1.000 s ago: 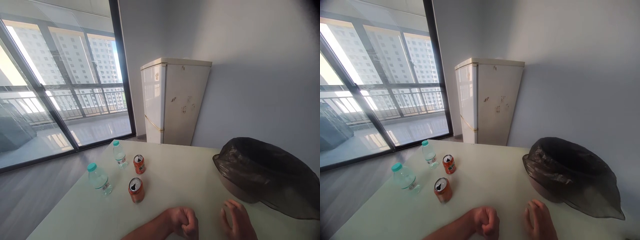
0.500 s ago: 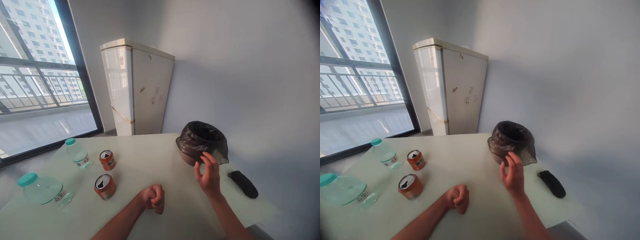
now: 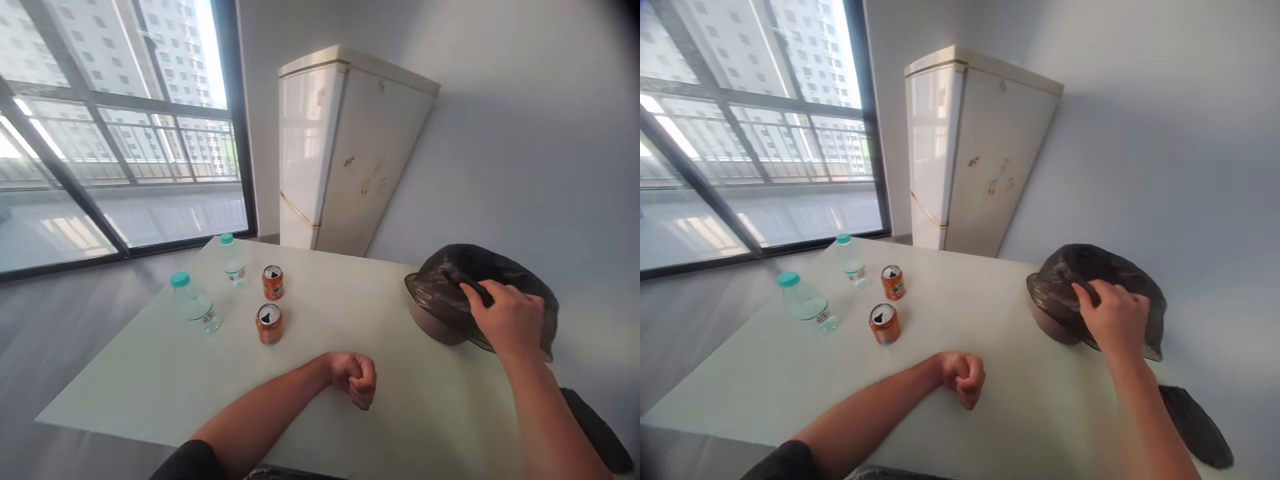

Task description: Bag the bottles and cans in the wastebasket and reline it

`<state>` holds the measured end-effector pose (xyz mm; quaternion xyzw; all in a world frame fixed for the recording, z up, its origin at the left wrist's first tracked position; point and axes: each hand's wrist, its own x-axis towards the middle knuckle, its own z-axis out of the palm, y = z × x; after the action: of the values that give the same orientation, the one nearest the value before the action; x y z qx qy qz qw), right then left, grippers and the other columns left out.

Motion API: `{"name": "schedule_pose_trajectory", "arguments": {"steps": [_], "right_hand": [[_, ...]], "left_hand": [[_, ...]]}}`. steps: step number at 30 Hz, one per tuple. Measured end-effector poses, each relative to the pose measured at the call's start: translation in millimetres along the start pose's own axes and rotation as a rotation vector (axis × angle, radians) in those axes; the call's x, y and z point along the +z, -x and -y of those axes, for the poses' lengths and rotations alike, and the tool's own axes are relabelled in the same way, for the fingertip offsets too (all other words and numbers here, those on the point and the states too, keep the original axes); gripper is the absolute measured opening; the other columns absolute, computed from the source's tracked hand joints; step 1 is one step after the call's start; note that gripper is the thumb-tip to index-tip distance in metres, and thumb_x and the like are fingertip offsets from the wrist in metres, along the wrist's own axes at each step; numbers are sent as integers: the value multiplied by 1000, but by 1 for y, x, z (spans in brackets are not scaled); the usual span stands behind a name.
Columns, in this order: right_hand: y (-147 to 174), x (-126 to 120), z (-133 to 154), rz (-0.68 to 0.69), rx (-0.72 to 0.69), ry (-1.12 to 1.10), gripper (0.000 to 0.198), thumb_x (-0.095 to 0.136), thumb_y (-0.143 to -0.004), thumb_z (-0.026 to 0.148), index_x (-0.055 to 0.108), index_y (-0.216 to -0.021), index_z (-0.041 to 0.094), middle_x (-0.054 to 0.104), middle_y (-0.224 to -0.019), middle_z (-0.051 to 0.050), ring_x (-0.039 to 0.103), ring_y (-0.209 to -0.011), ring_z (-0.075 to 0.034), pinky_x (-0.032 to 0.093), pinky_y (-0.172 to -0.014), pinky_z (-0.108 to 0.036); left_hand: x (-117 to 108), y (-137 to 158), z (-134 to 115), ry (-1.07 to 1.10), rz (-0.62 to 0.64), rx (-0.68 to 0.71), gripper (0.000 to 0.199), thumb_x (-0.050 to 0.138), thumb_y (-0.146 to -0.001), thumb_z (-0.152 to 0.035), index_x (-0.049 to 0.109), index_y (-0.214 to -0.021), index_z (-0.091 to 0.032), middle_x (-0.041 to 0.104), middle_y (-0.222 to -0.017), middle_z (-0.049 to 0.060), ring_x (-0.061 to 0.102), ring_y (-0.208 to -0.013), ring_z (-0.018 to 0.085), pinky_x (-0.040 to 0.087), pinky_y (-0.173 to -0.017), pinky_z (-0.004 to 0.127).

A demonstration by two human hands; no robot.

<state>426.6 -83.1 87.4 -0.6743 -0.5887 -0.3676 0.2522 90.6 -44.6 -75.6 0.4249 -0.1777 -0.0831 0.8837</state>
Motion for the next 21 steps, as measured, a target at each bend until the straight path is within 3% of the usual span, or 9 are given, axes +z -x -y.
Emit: {"name": "schedule_pose_trajectory", "arguments": {"steps": [4, 8, 14, 17, 21], "right_hand": [[2, 3, 28, -90, -63, -79, 52, 64, -99, 62, 74, -81, 15, 66, -65, -12, 57, -59, -20, 35, -68, -41], [-1, -17, 104, -120, -154, -173, 43, 61, -104, 54, 72, -87, 16, 67, -70, -5, 60, -64, -19, 38, -72, -37], [-12, -43, 215, 3, -219, -365, 28, 62, -106, 41, 67, -92, 17, 67, -73, 0, 58, -69, -16, 37, -81, -35], [-19, -42, 246, 26, -236, -405, 26, 60, -107, 39, 65, -93, 18, 67, -73, 1, 55, -69, -16, 35, -81, -36], [-26, -34, 264, 92, -266, -434, 26, 56, -109, 37, 64, -94, 18, 67, -76, -1, 54, -73, -17, 33, -81, -37]], "left_hand": [[-3, -2, 3, -23, 23, -41, 49, 76, -53, -34, 31, -38, -22, 18, -41, -2, 24, -36, 10, 25, -42, 27], [-2, -5, 3, -45, 110, -51, 43, 74, -57, -34, 37, -38, -21, 21, -40, -1, 26, -35, 12, 25, -42, 29], [-3, -6, 1, -30, 91, -114, 42, 75, -53, -34, 40, -36, -21, 23, -40, 0, 28, -36, 12, 26, -43, 30], [-3, -5, 1, -31, 100, -104, 41, 75, -53, -33, 39, -37, -21, 22, -40, 0, 27, -37, 12, 26, -44, 29], [-5, -5, 2, -22, 125, -55, 42, 75, -55, -33, 38, -39, -21, 22, -41, 0, 27, -36, 12, 25, -44, 29]]}}
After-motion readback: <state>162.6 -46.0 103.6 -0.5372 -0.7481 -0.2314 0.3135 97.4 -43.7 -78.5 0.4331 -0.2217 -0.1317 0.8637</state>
